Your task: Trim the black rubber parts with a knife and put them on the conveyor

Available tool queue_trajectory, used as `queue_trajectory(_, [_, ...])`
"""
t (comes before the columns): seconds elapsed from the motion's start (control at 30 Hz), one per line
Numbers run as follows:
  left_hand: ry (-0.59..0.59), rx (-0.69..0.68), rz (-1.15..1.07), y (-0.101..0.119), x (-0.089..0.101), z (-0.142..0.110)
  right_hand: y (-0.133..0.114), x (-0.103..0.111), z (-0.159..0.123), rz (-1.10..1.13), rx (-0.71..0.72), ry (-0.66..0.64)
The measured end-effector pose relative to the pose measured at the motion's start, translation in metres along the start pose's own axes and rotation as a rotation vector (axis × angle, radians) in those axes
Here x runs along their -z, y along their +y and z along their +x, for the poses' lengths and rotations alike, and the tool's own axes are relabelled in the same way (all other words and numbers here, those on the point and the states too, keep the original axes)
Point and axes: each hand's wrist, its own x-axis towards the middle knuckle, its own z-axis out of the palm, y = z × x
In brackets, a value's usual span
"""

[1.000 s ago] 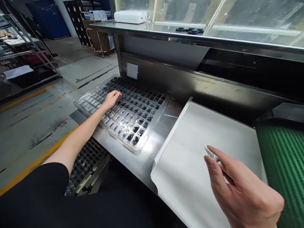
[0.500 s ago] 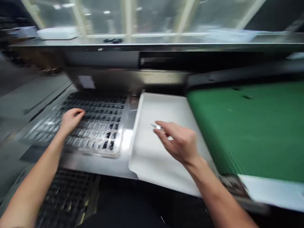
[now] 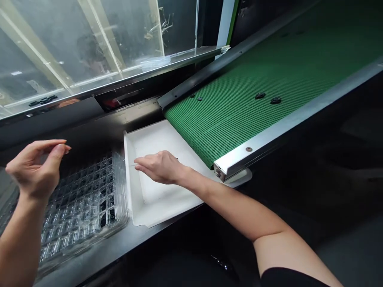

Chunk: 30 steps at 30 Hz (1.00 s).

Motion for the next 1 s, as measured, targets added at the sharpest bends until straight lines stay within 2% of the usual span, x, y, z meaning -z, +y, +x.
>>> queue_trajectory(0.07, [0.003,-0.210,-0.126,0.028,-0.021,0.022,0.000,-0.002,0.000,-0.067,-0.010,-0.079])
queue_trajectory(0.2, [-0.166,-0.505,-0.236,0.089,-0.078,0.067,-0.002,-0.004,0.000,-0.061,0.009,-0.060])
queue_trajectory(0.33, [-0.360,-0.744,-0.034,0.150,-0.152,0.102,-0.014,-0.008,0.001,-0.039,0.104,-0.012])
queue_trajectory(0.43, [-0.494,-0.899,0.154,0.193,-0.212,0.119,-0.021,-0.015,-0.002,-0.034,0.172,-0.091])
queue_trajectory(0.5, [-0.561,-0.881,0.194,0.218,-0.252,0.126,-0.021,-0.018,-0.004,-0.016,0.210,-0.130])
queue_trajectory(0.57, [-0.621,-0.777,0.193,0.237,-0.289,0.129,-0.020,-0.018,-0.005,-0.001,0.242,-0.130])
queue_trajectory(0.7, [-0.675,-0.612,0.209,0.255,-0.347,0.131,-0.018,-0.013,-0.005,0.040,0.265,-0.075])
queue_trajectory(0.83, [-0.704,-0.527,0.248,0.260,-0.381,0.132,-0.019,-0.010,-0.006,0.038,0.293,-0.036])
queue_trajectory(1.0, [-0.751,-0.516,0.248,0.264,-0.401,0.134,-0.022,-0.011,-0.007,0.018,0.325,-0.049])
